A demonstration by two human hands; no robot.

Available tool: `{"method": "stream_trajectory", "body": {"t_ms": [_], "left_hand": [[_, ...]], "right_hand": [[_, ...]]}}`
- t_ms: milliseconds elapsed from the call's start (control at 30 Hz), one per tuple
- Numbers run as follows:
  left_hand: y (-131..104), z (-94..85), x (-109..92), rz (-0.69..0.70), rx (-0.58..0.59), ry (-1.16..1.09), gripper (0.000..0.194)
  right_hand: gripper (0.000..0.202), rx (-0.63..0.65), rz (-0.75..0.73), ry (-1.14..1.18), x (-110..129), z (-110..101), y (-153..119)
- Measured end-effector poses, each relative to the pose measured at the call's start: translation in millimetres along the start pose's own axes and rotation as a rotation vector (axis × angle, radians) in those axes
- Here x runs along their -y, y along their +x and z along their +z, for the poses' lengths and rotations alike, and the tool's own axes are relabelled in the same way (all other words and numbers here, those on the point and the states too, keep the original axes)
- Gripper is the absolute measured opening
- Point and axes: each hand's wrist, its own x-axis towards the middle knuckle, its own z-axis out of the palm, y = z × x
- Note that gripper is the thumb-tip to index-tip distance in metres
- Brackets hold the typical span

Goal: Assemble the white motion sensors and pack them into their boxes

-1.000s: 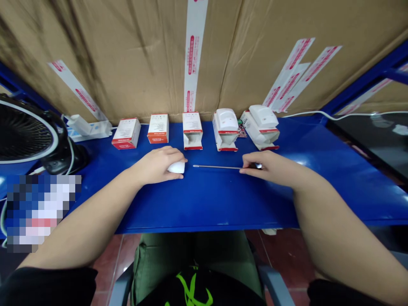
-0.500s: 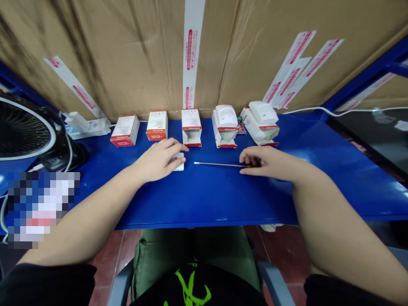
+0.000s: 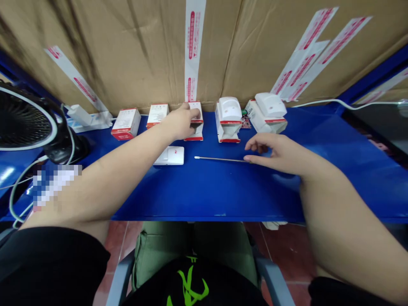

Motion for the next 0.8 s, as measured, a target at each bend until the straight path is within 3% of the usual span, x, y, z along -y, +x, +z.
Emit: {"method": "stream_trajectory", "body": {"t_ms": [300, 467, 567, 700, 800], "left_hand": [[11.2, 9.7, 18.6, -0.001, -0.057, -0.072, 0.058], [9.4, 6.6, 35.5, 0.088, -0.016, -0.052, 0.071], [8.3, 2.2, 41.4, 0.138, 0.037, -0.060, 0.076], [6.9, -5.0, 38.1, 0.148, 0.089, -0.030, 0.079], [5.8, -10.9, 31.6, 0.123, 0.146, 0.004, 0.079]], "right_hand": [[0.026, -0.060, -0.022, -0.028, 2.1, 3.2, 1.0], [0.026, -0.170, -0.139, -0.161, 27.1, 17.6, 13.8], [0.042, -0.077, -0.189, -0.285, 57.3, 29.6, 36.0], [0.053, 0.114, -0.028, -0.435, 101.4, 44.7, 74.7], [0.053, 0.165, 0.046, -0.462, 121.3, 54.6, 99.7]]}}
